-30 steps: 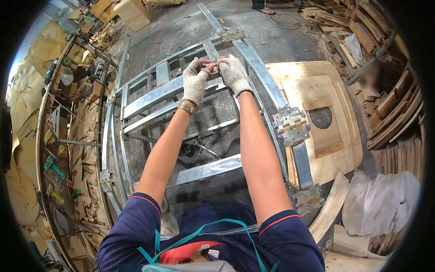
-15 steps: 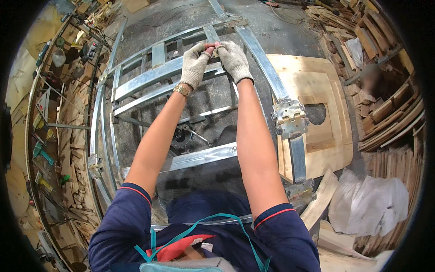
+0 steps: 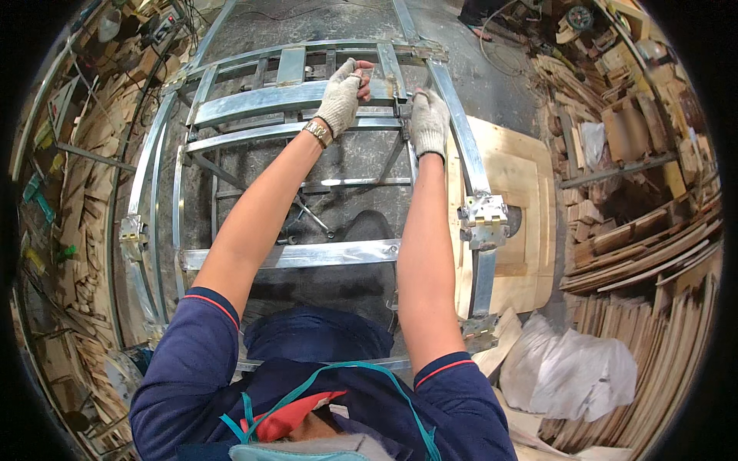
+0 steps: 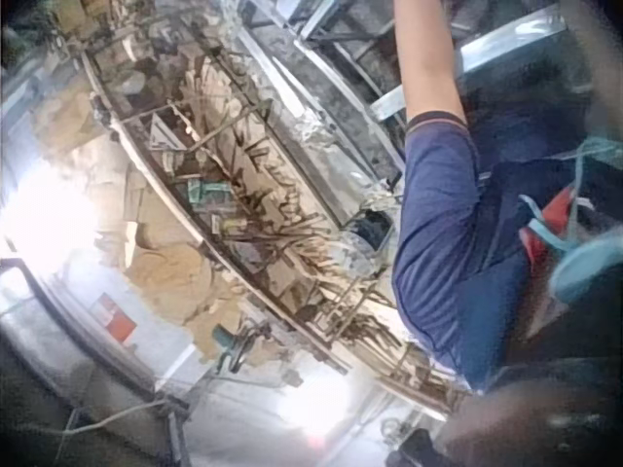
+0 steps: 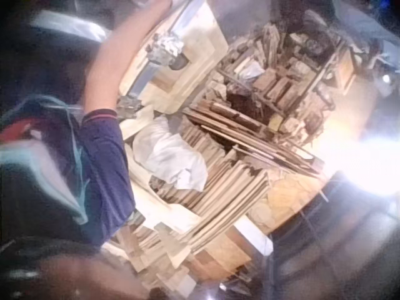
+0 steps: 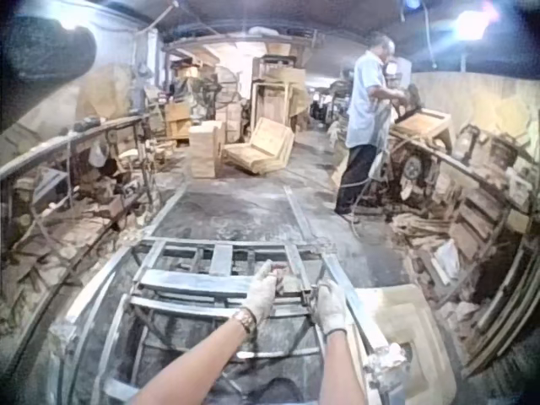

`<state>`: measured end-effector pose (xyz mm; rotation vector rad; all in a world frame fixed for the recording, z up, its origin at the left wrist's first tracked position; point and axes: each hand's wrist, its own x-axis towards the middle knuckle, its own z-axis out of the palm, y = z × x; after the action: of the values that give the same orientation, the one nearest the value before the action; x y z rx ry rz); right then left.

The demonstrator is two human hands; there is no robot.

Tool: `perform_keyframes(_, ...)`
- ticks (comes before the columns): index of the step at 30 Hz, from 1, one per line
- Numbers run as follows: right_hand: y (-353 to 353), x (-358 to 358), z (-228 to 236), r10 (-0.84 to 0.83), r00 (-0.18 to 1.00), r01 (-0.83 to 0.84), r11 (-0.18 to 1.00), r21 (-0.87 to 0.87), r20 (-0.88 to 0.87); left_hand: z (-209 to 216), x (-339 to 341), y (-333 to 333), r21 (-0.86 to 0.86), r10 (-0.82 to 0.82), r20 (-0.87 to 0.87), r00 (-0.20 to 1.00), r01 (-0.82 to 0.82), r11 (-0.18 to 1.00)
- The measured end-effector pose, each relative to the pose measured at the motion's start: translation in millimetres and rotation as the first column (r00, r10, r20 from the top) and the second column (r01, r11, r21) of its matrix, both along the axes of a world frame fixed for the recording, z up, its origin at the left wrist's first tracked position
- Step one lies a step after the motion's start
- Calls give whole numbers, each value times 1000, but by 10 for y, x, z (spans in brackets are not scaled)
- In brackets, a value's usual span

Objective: The person puts on a face mask and gloves, then positions a metal frame on the floor. They use a wrench to tighten bolts at multiple joints of the frame, securing the structure.

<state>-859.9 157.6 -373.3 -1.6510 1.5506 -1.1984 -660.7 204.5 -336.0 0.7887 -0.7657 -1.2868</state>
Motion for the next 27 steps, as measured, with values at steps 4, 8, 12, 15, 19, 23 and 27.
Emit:
perform_keyframes(4,332,86,187,27,999,-21,990,136,-40,-32,257,172,-214,282,579,765,-191,958)
perform_keyframes(8,307,-106,110,7,969,25,992,127,-245,172,363,344,-286,298,940,166,-93,954)
perform_keyframes(12,367,26,206,12,964,45,977,209,-267,277,573,511,-241,235,961,-146,-18,970)
perform_keyframes(15,366,115,219,6,959,59,973,223,-282,306,648,539,-187,177,962,-208,-33,982)
perform_keyframes(19,305,57,114,-31,939,84,986,142,-343,327,644,474,-150,127,951,-282,-63,987)
perform_keyframes(23,237,-27,34,-21,936,75,988,138,-352,285,603,356,-172,150,921,-358,-31,985)
perform_keyframes(27,268,95,97,-7,922,60,990,127,-386,134,656,269,-212,176,907,-381,-53,976)
